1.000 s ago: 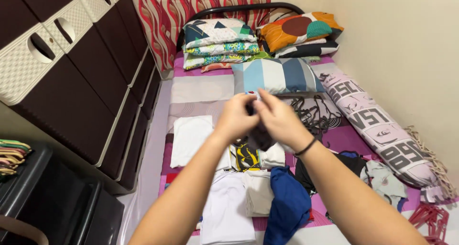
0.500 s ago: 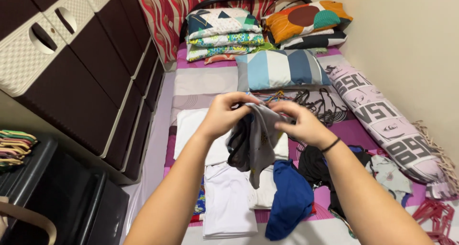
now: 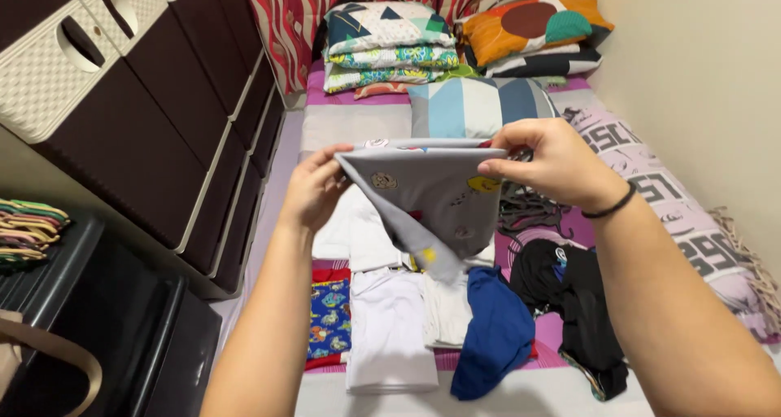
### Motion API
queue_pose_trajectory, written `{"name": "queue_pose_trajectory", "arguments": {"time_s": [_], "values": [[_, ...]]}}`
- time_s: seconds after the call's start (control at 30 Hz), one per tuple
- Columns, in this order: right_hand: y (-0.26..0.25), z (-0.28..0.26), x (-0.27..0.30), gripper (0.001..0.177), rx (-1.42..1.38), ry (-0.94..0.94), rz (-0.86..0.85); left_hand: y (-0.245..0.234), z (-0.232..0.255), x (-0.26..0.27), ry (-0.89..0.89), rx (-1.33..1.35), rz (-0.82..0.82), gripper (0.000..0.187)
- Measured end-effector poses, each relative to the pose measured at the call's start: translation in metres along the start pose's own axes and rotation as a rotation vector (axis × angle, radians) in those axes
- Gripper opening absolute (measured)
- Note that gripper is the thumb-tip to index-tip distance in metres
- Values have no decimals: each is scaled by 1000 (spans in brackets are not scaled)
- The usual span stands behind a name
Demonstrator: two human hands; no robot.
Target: Fold and organize various clothing items including shirts and underwear on a bed.
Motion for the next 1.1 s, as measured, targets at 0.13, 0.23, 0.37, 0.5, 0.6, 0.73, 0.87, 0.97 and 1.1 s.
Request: {"name": "queue_pose_trajectory", "arguments": {"time_s": [0.13, 0.23, 0.37, 0.5, 0.6, 0.73, 0.87, 0.97, 1.1], "values": [[16, -2, -12, 24, 171, -30, -40, -16, -7, 6, -33, 8, 83, 23], [30, 16, -28, 22, -147, 71, 41, -25, -1, 12, -53, -87, 123, 24], [78, 38, -23, 30, -214, 138, -36, -29, 17, 40, -134, -275, 251, 25], [141, 72, -20, 30, -80, 248, -13, -76, 5, 74, -220, -505, 304, 37], [190, 83, -11, 24, -17, 325, -81, -97, -26, 111, -246, -685, 189, 66], [249, 98, -4, 21, -98, 349, -368, -52, -48, 162, -167, -1089, -230, 114], [270, 98, 4, 22, -95, 422, -516, -41, -72, 172, -205, -1151, -436, 121], [275, 95, 10, 21, -389, 546, -645, -67, -83, 171, -356, -1263, -589, 111], [288, 105, 7, 24, -538, 566, -693, -119, -72, 160, -567, -1341, -664, 67]]}}
Point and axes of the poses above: each hand's wrist, its own x-axis away from the middle knuckle, its own y-axis out of the palm, z = x × y, the point moved 1 cm from there along -x, towards the middle knuckle, and after that the axes turned 10 degrees about y, right-handed, at the moved point
